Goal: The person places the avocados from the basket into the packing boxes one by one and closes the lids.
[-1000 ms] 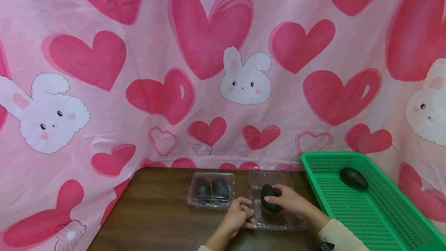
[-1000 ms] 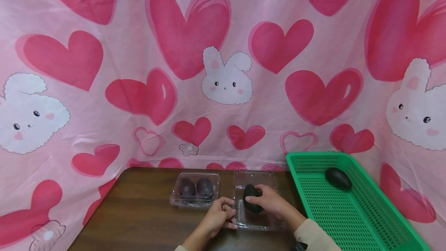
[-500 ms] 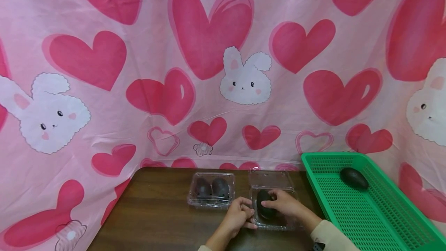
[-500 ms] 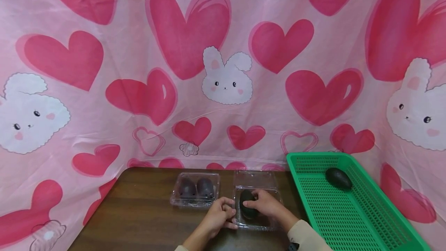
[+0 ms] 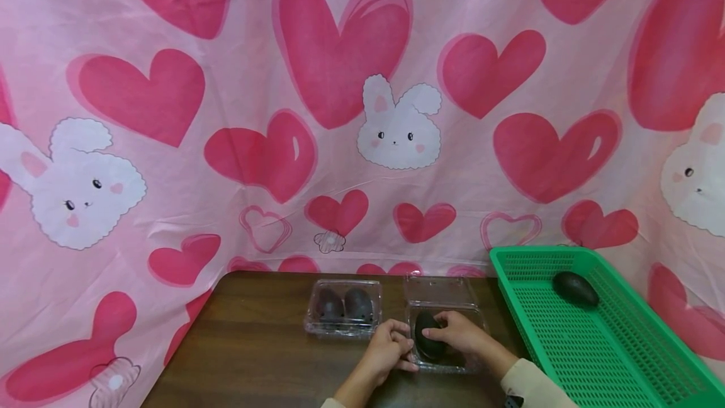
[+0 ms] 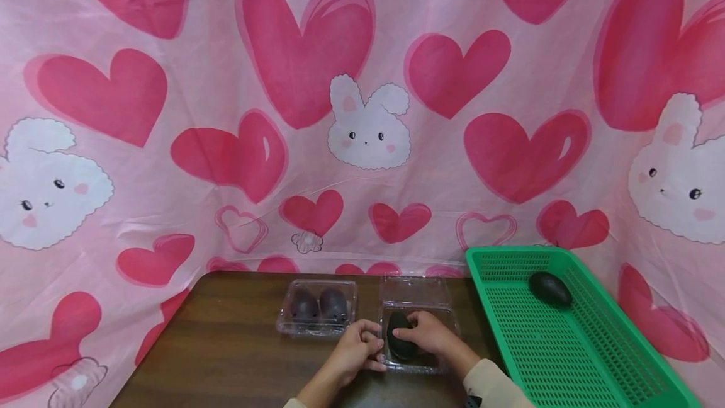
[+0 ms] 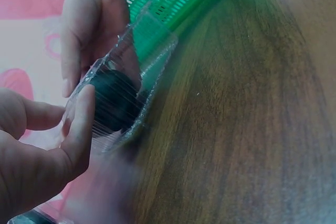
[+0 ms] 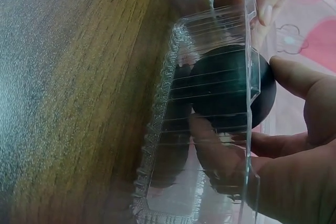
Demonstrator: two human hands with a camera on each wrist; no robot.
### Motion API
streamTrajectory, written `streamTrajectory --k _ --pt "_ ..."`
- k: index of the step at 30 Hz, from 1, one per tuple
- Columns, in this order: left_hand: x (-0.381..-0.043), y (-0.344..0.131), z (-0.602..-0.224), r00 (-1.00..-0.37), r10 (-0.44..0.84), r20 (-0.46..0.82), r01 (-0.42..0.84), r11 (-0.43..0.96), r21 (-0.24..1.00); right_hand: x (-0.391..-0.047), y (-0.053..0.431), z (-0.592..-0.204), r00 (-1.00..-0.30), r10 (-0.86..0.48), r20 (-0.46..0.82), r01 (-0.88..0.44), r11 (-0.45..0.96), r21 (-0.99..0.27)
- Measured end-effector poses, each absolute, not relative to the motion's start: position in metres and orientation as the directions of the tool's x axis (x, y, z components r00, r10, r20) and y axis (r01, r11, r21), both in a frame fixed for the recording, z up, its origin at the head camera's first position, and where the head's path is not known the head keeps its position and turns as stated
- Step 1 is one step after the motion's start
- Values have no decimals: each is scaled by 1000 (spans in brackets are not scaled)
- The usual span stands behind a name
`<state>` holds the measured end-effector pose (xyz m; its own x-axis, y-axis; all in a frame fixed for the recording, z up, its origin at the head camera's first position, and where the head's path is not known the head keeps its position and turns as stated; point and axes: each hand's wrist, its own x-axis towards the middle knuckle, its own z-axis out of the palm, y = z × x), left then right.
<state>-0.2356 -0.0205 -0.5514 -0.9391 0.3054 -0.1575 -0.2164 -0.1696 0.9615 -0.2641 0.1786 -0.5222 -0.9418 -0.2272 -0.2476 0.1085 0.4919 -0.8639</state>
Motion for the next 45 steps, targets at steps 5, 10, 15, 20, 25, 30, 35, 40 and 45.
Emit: streamTrajectory --k 5,10,15,20,25,30,35,40,45 --pt "-236 -20 -552 -939 304 -159 -217 -168 962 -263 179 -520 -943 -218 -252 118 488 -865" --pt "-236 -20 -552 -939 304 -158 -215 -165 962 -262 181 -517 -936 -212 -281 146 493 -857" --pt "-237 -20 -552 -939 301 -164 -221 -163 962 -261 181 -516 -941 -190 -279 146 517 -844" --pt "-237 -20 -552 -940 302 -162 -219 -166 962 -260 182 -515 -944 -186 -272 142 515 -845" --pt "-235 -21 -549 -937 311 -158 -220 -177 959 -259 183 -514 -943 -195 -270 139 508 -850" --pt "-233 -20 -549 -940 308 -146 -208 -179 962 -257 186 -511 -961 -171 -218 82 579 -812" --pt "-234 -20 -549 -941 304 -151 -211 -175 962 -254 192 -505 -974 -165 -153 10 649 -761" --pt "-234 -21 -548 -942 300 -152 -212 -177 961 -253 203 -496 -978 -176 -114 -30 655 -755" --pt "-235 -21 -548 -942 301 -149 -209 -179 961 -251 215 -481 -974 -200 -106 -45 632 -774"
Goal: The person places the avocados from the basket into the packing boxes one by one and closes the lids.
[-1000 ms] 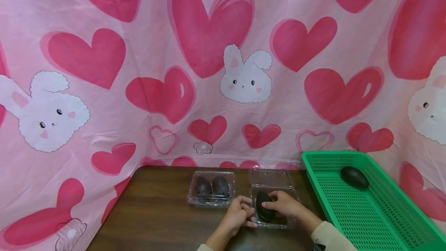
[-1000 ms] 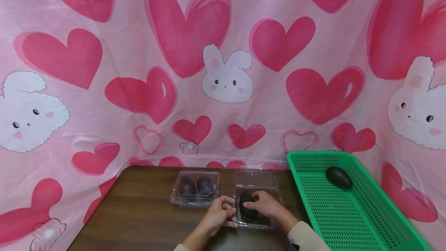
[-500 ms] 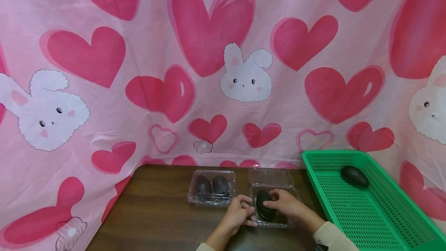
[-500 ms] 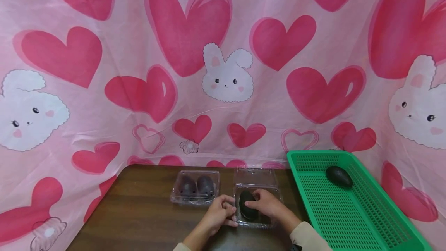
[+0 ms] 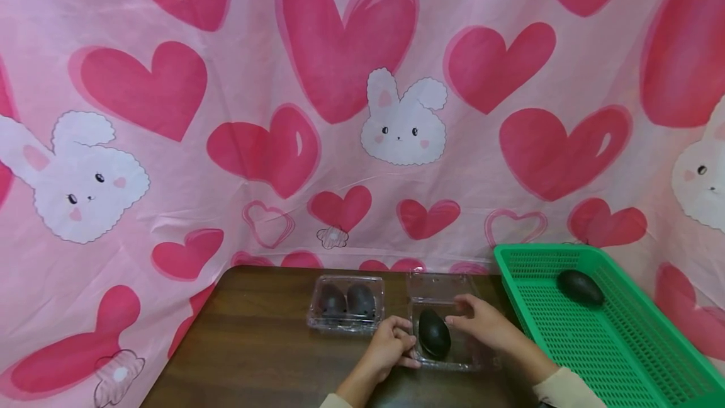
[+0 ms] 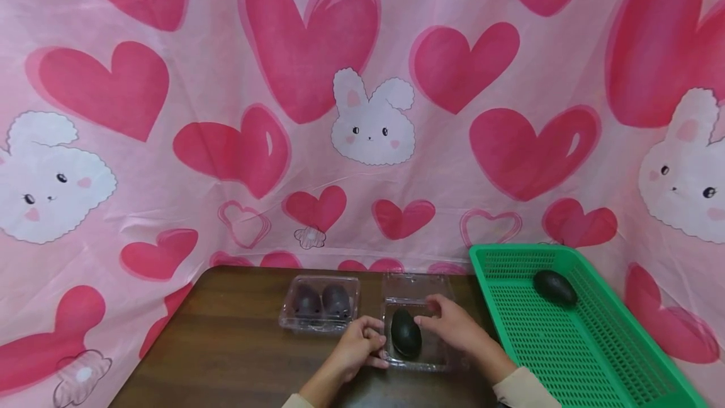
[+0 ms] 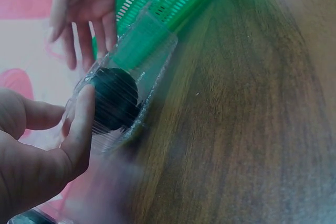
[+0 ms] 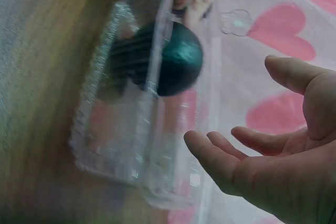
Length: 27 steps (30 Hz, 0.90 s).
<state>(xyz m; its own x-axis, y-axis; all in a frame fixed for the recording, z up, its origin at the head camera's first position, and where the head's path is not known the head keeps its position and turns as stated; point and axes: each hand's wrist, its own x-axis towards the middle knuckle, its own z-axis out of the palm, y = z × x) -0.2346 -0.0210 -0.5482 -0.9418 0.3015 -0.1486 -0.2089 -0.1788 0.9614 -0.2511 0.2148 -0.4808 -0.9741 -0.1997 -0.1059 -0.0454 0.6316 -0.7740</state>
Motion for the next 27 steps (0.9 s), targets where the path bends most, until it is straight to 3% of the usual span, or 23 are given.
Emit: streamTrajectory --k 11,18,27 --pt "-235 -19 -551 -944 295 -150 -208 -177 962 -243 234 -450 -980 -176 -94 -32 605 -796" --pt "-235 -19 -550 -944 294 -149 -207 -177 962 -241 245 -438 -977 -208 -37 -90 570 -816" --pt "-235 -19 -551 -944 295 -147 -206 -179 962 -241 263 -416 -977 -210 -19 -118 619 -776"
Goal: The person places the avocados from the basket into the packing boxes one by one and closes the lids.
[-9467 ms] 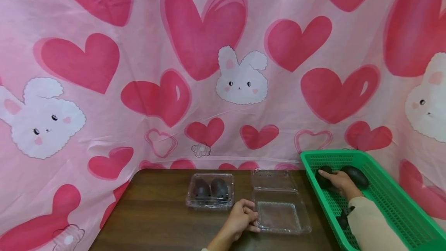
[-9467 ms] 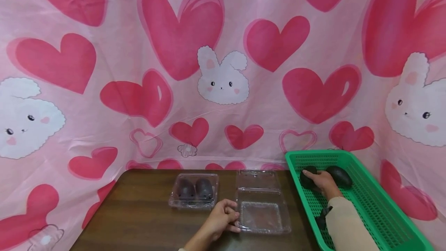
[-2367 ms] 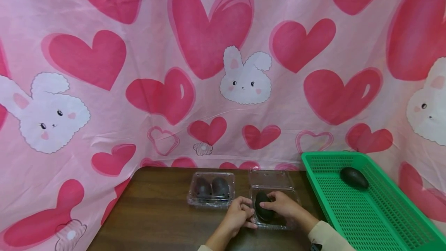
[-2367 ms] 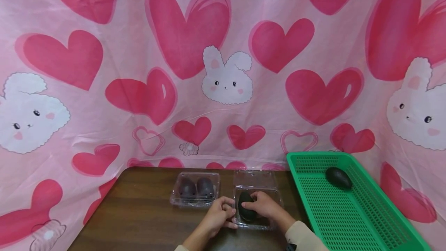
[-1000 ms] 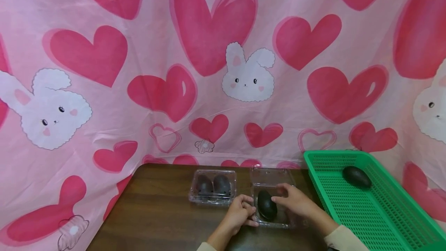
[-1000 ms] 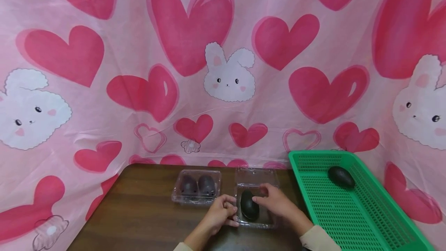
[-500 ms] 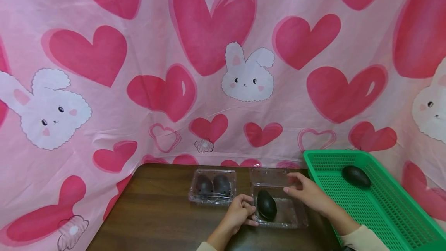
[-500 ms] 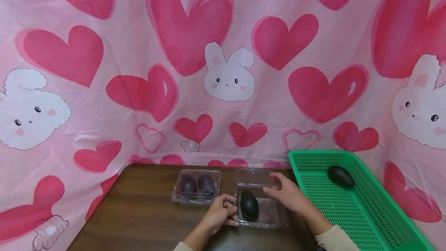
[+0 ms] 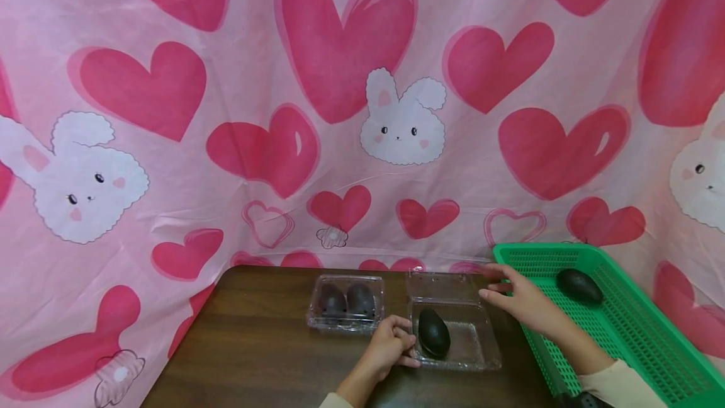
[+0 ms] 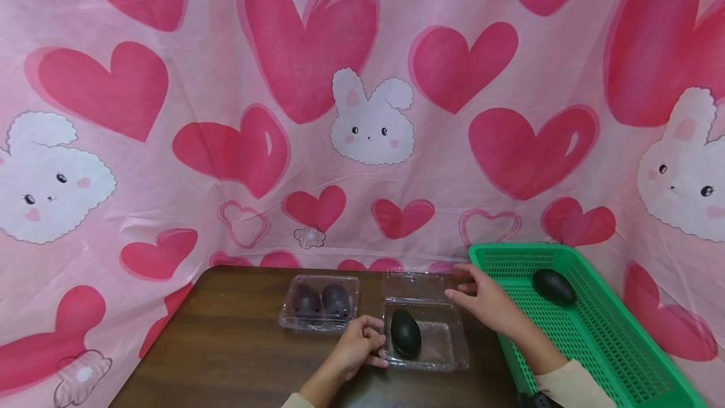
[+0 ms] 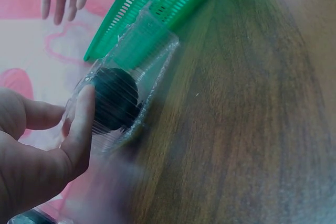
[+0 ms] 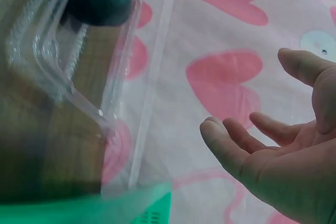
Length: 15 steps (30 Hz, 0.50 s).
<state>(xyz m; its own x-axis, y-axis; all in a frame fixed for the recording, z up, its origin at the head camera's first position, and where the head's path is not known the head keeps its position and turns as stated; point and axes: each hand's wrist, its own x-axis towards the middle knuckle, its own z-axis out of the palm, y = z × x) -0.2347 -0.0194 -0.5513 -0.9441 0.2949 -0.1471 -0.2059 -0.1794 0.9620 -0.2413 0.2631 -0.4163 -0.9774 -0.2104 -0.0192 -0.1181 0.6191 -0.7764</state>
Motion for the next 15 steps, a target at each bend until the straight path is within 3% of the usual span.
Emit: streamTrajectory --k 15 --pt "-236 -20 -551 -941 299 -159 -218 -173 960 -243 294 -406 -981 -186 50 -155 612 -776"
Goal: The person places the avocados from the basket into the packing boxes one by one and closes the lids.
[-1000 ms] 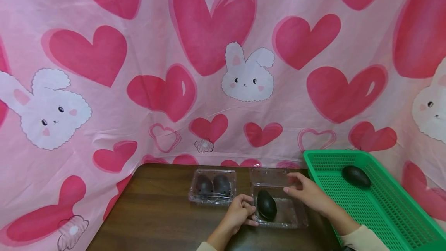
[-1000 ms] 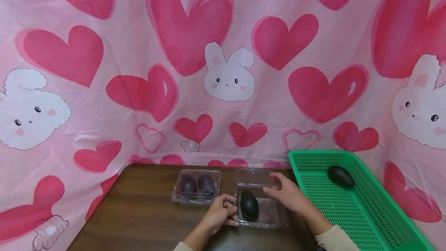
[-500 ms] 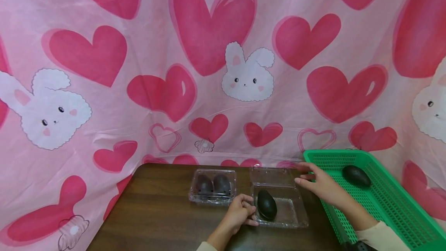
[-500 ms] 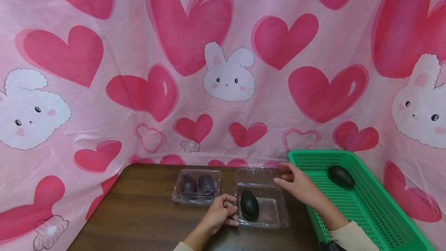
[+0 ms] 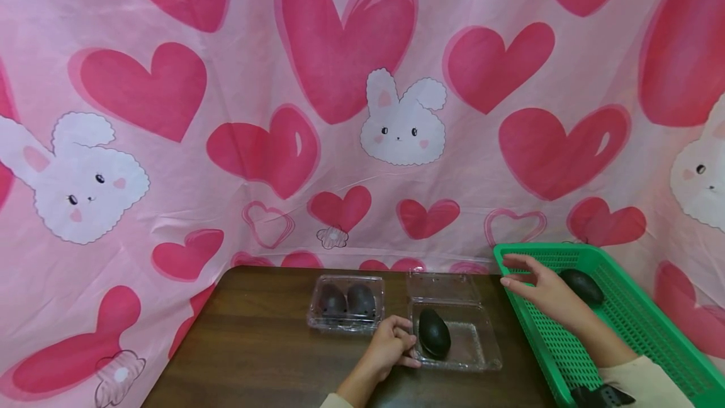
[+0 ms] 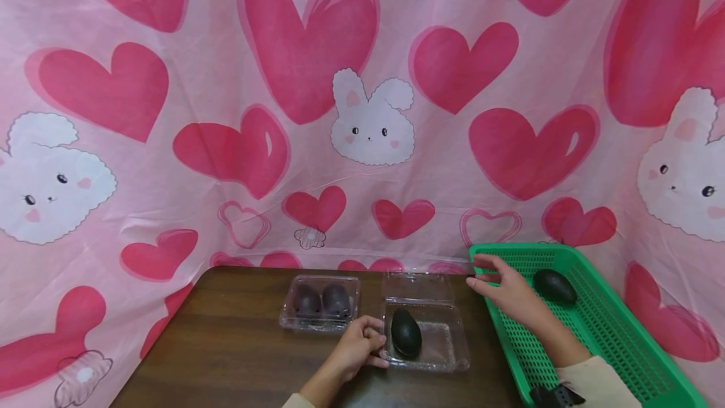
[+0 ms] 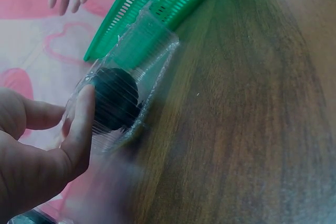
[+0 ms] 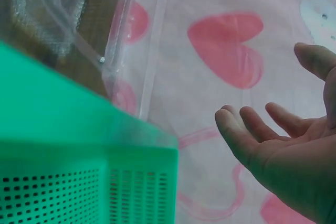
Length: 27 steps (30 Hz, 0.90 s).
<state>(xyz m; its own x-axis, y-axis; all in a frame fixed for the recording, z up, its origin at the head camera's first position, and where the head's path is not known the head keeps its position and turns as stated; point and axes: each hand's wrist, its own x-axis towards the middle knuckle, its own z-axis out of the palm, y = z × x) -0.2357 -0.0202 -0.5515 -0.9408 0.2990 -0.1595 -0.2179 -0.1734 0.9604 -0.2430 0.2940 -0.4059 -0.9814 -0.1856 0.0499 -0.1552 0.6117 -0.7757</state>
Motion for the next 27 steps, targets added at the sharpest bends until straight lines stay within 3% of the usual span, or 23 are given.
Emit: streamTrajectory --k 9,27 --pt "-236 -19 -552 -944 291 -158 -215 -172 961 -251 316 -418 -985 -140 103 -169 644 -746" --pt "-236 -21 -549 -935 319 -155 -221 -184 958 -276 362 -441 -997 -50 52 -71 784 -617"
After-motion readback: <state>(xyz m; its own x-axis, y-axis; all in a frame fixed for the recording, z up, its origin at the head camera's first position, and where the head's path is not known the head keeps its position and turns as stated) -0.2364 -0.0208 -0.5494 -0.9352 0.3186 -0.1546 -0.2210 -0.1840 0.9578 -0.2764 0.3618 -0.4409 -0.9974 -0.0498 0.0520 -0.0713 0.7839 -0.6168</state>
